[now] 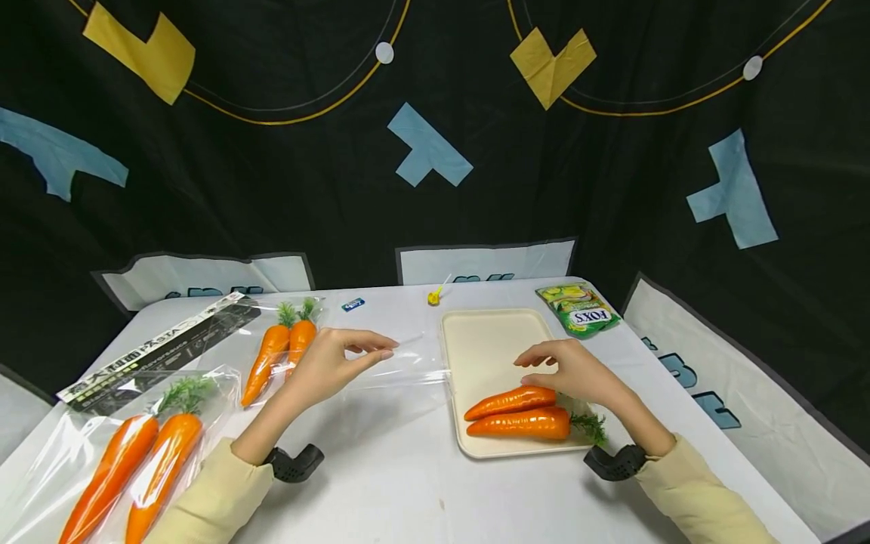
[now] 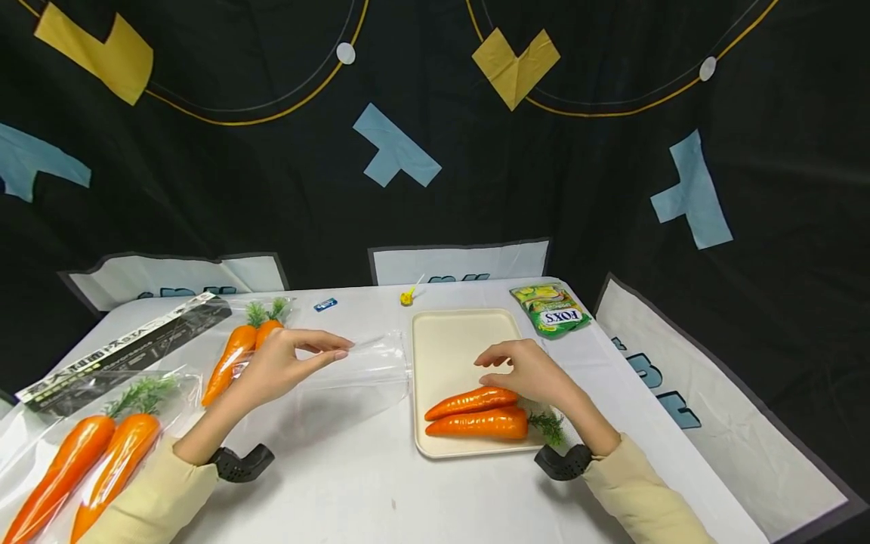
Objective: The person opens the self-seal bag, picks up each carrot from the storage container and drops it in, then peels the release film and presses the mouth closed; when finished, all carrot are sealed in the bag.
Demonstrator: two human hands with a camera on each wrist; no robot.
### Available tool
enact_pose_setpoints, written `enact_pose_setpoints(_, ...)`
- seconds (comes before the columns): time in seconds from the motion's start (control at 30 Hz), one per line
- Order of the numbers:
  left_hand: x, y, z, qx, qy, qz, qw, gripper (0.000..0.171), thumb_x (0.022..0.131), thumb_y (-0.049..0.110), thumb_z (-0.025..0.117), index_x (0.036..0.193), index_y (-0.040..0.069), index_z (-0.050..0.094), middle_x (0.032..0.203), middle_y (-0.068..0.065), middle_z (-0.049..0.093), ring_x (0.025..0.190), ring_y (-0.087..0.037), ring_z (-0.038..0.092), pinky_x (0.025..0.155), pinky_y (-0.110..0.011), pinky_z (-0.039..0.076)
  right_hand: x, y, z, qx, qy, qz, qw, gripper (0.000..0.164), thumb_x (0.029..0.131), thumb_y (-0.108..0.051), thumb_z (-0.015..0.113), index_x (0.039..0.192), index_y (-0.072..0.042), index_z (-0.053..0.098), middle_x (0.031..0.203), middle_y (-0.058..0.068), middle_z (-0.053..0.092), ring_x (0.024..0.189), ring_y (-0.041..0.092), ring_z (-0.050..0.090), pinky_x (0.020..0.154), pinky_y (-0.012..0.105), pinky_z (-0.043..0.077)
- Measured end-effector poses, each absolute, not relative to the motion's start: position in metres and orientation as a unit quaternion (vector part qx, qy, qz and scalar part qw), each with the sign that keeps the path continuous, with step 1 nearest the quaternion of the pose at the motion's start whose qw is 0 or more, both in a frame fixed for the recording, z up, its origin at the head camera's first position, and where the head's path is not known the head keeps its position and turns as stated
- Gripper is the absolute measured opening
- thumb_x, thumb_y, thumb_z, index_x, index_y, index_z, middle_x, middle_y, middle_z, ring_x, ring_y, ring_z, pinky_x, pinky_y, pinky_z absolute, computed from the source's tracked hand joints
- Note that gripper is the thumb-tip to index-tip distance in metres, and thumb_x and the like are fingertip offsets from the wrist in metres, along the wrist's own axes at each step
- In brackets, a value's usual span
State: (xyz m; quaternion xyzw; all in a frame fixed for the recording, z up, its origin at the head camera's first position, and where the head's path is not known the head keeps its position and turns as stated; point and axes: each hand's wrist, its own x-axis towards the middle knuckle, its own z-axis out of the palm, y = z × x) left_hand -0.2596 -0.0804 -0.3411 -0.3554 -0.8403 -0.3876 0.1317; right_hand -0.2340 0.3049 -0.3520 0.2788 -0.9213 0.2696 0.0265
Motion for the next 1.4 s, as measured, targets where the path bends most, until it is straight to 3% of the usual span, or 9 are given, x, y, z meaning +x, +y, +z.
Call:
enact_pose_setpoints(0.33, -0.258, -0.078, -0.34, -0.352, -0.842, -0.391, 0.121, 0.017, 0.088, 0.025, 0.072, 0.102, 0.017, 0.076, 0.096, 0.011, 0.072, 0.085, -0.006, 0.066, 0.077, -0.038, 0.056, -0.242, 0.346, -0.359, 0.297, -0.919, 0.252, -0.067, 0.037, 0.087, -0.019, 0.072, 0.119, -0.001, 0.065, 0.117, 0.011, 0.066, 0.11, 0.033, 0.059, 0.091, 0.052, 0.048)
enact_pose_setpoints(0.47, -0.258, -0.078, -0.341, -0.355, -0.842, -0.388, 0.123, 0.017, 0.088, 0.025, 0.072, 0.103, 0.018, 0.076, 0.096, 0.011, 0.072, 0.085, -0.006, 0.066, 0.075, -0.034, 0.056, -0.244, 0.349, -0.361, 0.312, -0.915, 0.241, -0.083, 0.04, 0.088, -0.023, 0.071, 0.121, -0.001, 0.064, 0.118, 0.013, 0.065, 0.106, 0.032, 0.061, 0.088, 0.049, 0.05)
enact_pose_setpoints(0.7, -0.256, -0.077, -0.341, -0.352, -0.845, -0.384, 0.121, 0.017, 0.088, 0.023, 0.072, 0.102, 0.016, 0.077, 0.095, 0.011, 0.072, 0.083, -0.006, 0.066, 0.074, -0.036, 0.056, -0.249, 0.351, -0.367, 0.318, -0.906, 0.262, -0.093, 0.038, 0.089, -0.023, 0.071, 0.119, -0.001, 0.066, 0.112, 0.008, 0.068, 0.098, 0.023, 0.064, 0.085, 0.044, 0.053)
enact_pose_setpoints(0.9, -0.256, -0.076, -0.342, -0.348, -0.849, -0.378, 0.124, 0.016, 0.088, 0.023, 0.072, 0.103, 0.018, 0.076, 0.095, 0.011, 0.072, 0.083, -0.006, 0.066, 0.074, -0.033, 0.056, -0.252, 0.353, -0.373, 0.309, -0.909, 0.274, -0.057, 0.036, 0.086, -0.026, 0.074, 0.116, -0.006, 0.068, 0.109, 0.002, 0.069, 0.095, 0.017, 0.064, 0.084, 0.041, 0.054)
enact_pose_setpoints(1.17, -0.256, -0.076, -0.342, -0.35, -0.852, -0.371, 0.122, 0.018, 0.088, 0.025, 0.072, 0.104, 0.017, 0.076, 0.096, 0.01, 0.072, 0.085, -0.007, 0.066, 0.075, -0.035, 0.056, -0.249, 0.349, -0.358, 0.275, -0.917, 0.289, 0.024, 0.039, 0.084, -0.026, 0.076, 0.117, -0.007, 0.068, 0.109, 0.003, 0.069, 0.093, 0.019, 0.065, 0.083, 0.043, 0.054)
enact_pose_setpoints(1.4, -0.255, -0.075, -0.341, -0.348, -0.853, -0.37, 0.125, 0.017, 0.088, 0.026, 0.072, 0.103, 0.018, 0.076, 0.096, 0.011, 0.072, 0.084, -0.006, 0.066, 0.073, -0.03, 0.055, -0.246, 0.334, -0.348, 0.244, -0.922, 0.296, 0.048, 0.041, 0.083, -0.026, 0.077, 0.12, -0.01, 0.068, 0.109, 0.0, 0.069, 0.093, 0.016, 0.064, 0.083, 0.041, 0.053)
